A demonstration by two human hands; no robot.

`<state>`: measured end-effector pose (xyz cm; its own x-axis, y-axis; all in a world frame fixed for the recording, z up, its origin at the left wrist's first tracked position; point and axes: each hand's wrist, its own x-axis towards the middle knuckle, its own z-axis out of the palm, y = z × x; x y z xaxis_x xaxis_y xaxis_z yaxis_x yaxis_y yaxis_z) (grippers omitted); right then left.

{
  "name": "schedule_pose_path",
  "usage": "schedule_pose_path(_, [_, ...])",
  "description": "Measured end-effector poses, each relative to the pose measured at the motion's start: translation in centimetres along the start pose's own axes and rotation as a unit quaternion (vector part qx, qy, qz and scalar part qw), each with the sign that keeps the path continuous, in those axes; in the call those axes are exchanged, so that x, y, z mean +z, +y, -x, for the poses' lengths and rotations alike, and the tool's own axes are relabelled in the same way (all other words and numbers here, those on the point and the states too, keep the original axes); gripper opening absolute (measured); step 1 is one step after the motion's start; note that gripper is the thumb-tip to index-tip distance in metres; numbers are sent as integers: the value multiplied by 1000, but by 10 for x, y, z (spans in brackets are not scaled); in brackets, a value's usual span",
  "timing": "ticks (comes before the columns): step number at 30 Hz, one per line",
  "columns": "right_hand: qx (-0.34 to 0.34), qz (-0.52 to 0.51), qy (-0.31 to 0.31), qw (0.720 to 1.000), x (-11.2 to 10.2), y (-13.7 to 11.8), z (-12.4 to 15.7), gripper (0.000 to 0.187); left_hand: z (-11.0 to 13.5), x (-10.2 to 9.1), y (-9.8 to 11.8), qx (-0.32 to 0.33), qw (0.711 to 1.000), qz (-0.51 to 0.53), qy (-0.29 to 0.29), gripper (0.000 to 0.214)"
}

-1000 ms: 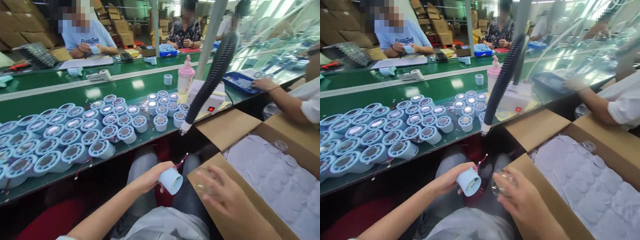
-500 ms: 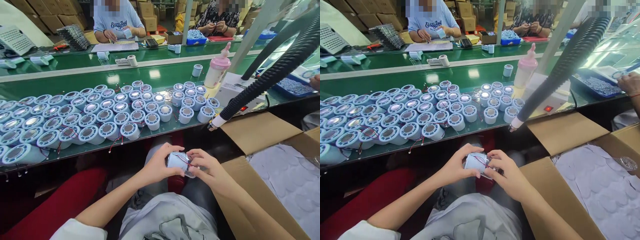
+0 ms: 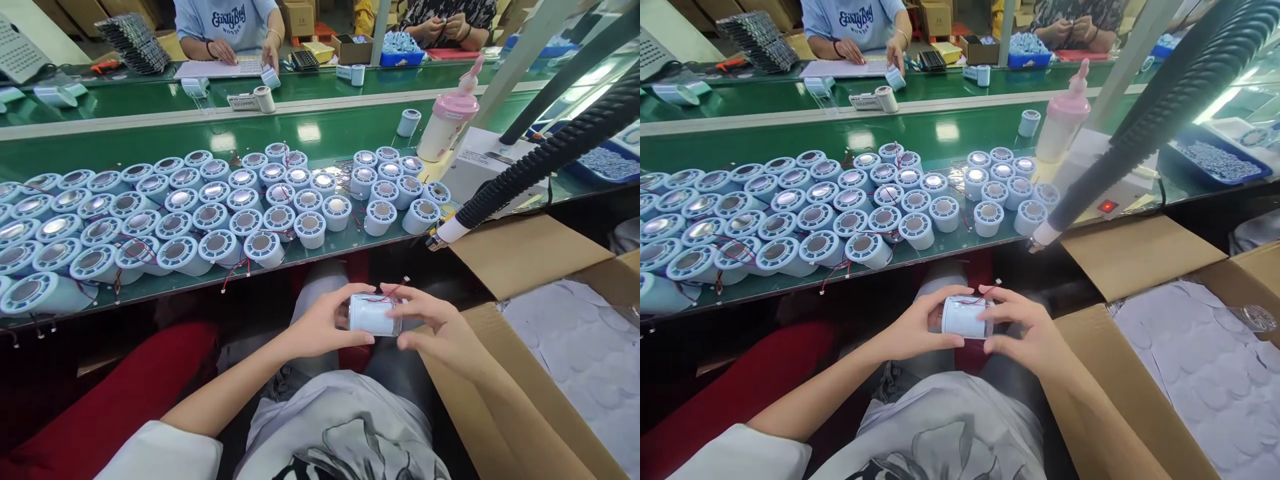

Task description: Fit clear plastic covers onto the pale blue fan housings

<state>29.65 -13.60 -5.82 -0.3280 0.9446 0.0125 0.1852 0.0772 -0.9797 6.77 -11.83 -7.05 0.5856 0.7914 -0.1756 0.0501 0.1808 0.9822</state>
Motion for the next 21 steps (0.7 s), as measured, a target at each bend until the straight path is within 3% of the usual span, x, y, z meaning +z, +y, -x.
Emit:
schedule_pose_path(2, [-51,90,-20,994,0,1,5,38,3,1,0,-27,998,59,-8,70])
schedule_pose_path(5, [-81,141,-30,986,1,0,11,37,8,-1,4,-37,997,55,-27,72])
schedule_pose_path(12, [2,47,-57,997,2,-8,17,42,15,-6,17,34,998,-35,-35,72])
schedule_pose_path(21, [65,-69,-83,992,1,-13,18,39,18,-7,27,85,984,-150,-41,73])
